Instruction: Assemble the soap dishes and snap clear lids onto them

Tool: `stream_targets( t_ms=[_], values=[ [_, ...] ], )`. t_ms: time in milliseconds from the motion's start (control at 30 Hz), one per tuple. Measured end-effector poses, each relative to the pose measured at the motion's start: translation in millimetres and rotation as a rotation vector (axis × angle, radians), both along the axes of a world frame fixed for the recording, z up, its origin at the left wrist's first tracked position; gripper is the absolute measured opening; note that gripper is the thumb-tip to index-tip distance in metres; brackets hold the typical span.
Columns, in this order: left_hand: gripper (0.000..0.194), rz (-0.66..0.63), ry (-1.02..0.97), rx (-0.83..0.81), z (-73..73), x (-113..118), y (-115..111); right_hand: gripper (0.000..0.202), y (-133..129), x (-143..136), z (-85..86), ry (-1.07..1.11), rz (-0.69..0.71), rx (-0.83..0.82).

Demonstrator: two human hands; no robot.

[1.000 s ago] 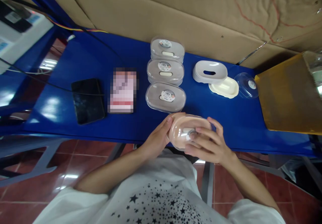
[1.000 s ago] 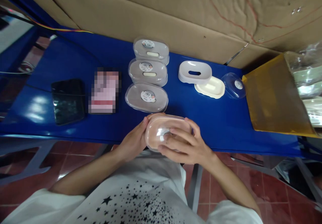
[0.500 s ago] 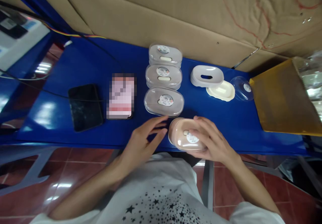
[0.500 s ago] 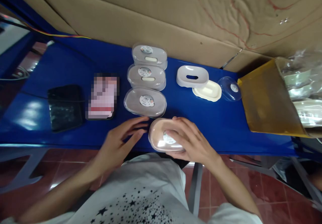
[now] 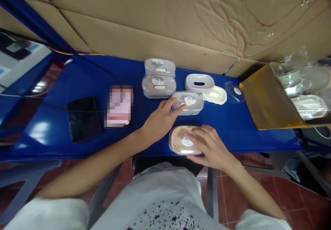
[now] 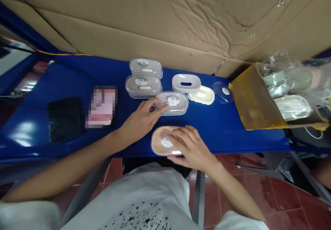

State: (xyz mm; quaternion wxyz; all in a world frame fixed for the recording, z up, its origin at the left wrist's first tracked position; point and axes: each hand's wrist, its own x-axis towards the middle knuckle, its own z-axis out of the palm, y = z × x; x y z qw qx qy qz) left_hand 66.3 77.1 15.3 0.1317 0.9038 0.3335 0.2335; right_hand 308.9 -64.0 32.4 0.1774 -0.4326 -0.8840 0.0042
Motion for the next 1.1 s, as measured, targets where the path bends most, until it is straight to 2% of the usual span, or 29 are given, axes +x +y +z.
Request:
stream_targets(
  t_ms=[100, 200, 300, 400, 467, 533, 633, 767, 867, 967, 1033, 1100],
  values=[
    [0.054, -0.131, -0.063, -0.167, 12.0, 13, 13, 0.065, 19, -6, -5.3, -0.032, -0.044, 0.047],
    [0.057, -0.152, -0.113, -0.226, 25.0, 6, 5, 0.064, 47, -4, -8.5, -0.024, -0.107, 0.039],
    [0.057, -0.079, -0.101, -0.085, 26.9, -6, -21, 0.066, 76, 18, -8.0, 0.088, -0.129, -0.006],
    [0.043, -0.052, -0.002, 0.048, 17.2, -13, -39, 0.055, 94, 60, -8.4, 0.172, -0.351, 0.010],
    [0.041, -0.030, 0.051, 0.106, 9.1, -12, -40, 0.051, 97, 87, -11.6, 0.085, -0.491, 0.003],
    [0.044, 0.002, 0.069, 0.138, 2.7, -9, -35, 0.047, 90, 107, -16.5, -0.023, -0.550, -0.015],
    [0.049, 0.025, 0.066, 0.140, -1.4, -3, -22, 0.034, 58, 117, -22.9, -0.059, -0.569, 0.016],
    [0.052, -0.016, 0.074, 0.093, 1.3, 12, -2, 0.025, -6, 103, -23.4, 0.002, -0.513, 0.042],
    [0.053, -0.121, 0.032, 0.009, 6.6, 25, 9, 0.027, -37, 79, -20.1, 0.054, -0.429, -0.007],
    [0.059, -0.179, -0.050, -0.068, 12.9, 25, 1, 0.028, -39, 53, -16.3, 0.125, -0.331, -0.077],
    [0.064, -0.182, -0.123, -0.154, 14.6, 13, -16, 0.029, -29, 38, -12.5, 0.169, -0.253, -0.101],
    [0.075, -0.166, -0.240, -0.347, 12.8, -5, -38, 0.030, -16, 24, -6.9, 0.221, -0.162, -0.106]
  ],
)
